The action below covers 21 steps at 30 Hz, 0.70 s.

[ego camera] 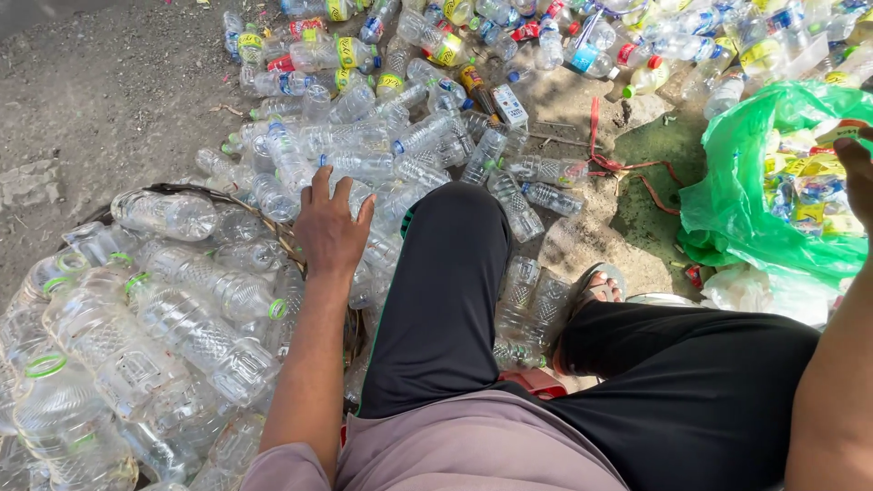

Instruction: The person sits on the ground surrounded by plastic bottles and uses a red utility knife to cut and peel off labels from the bottles. After removing the labels, the person places the bottles into a woven basket.

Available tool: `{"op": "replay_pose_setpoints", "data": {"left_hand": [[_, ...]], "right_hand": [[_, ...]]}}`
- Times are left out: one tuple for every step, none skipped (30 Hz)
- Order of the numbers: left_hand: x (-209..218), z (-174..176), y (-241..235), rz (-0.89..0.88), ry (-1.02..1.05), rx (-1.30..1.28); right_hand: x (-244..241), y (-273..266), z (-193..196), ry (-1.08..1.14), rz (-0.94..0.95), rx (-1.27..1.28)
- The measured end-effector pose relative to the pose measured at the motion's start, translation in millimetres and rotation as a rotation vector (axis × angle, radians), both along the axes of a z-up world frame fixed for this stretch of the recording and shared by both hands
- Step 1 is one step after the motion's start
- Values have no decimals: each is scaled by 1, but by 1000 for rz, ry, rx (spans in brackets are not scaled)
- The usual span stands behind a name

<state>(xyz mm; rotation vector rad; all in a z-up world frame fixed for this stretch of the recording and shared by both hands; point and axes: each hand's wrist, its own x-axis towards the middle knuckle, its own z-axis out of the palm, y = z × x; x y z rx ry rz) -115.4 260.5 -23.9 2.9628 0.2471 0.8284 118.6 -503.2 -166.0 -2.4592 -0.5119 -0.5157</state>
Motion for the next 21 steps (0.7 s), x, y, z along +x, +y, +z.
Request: {"op": "replay_pose_setpoints", "data": {"left_hand": [[3,4,-3,-7,2,0],[7,8,-7,-31,-25,2],[9,11,-9,-54,-49,3],[12,13,-12,-61,-43,3],[16,14,-15,-63,-35,-3],[20,15,-17,-65,-27,-10],[25,12,-18,-69,-25,-9],[31,8,-19,-83,-24,-17],[37,5,-19,-97,-23,-25],[44,2,-19,-100,-20,-24],[52,-1,-20,-120,-7,-31],[61,-4,-21,-139,6,-38],[73,-9,-23,-143,10,-37],[87,-15,-24,-181,22,-32],[100,-20,-23,-214,31,-24],[117,-29,-24,-213,33,-22],[136,-39,-24,-248,86,-49],[156,-48,-24,-282,140,-77],[179,-67,-26,-281,139,-72],[201,-87,-28,-296,221,-73],[223,-107,-28,-310,305,-74]], "right_hand": [[-11,22,23,2,-7,0],[-21,43,45,-38,35,-21],[-31,66,67,-75,79,-42],[-42,87,88,-69,73,-41],[-51,108,110,12,139,35],[-59,129,132,92,209,116],[-60,131,133,94,206,117],[-61,134,134,107,240,119],[-61,137,135,120,275,122],[-65,144,142,122,272,124],[-69,150,149,147,187,4],[-72,157,156,172,102,-112],[-75,157,158,176,98,-111],[-77,158,160,234,49,-184],[-76,161,161,287,4,-256],[-80,155,153,288,5,-253],[-81,149,145,311,3,-253],[-81,144,136,335,0,-253],[-83,133,122,333,2,-248],[-84,122,106,438,-50,-201],[-85,111,89,543,-101,-152]]}}
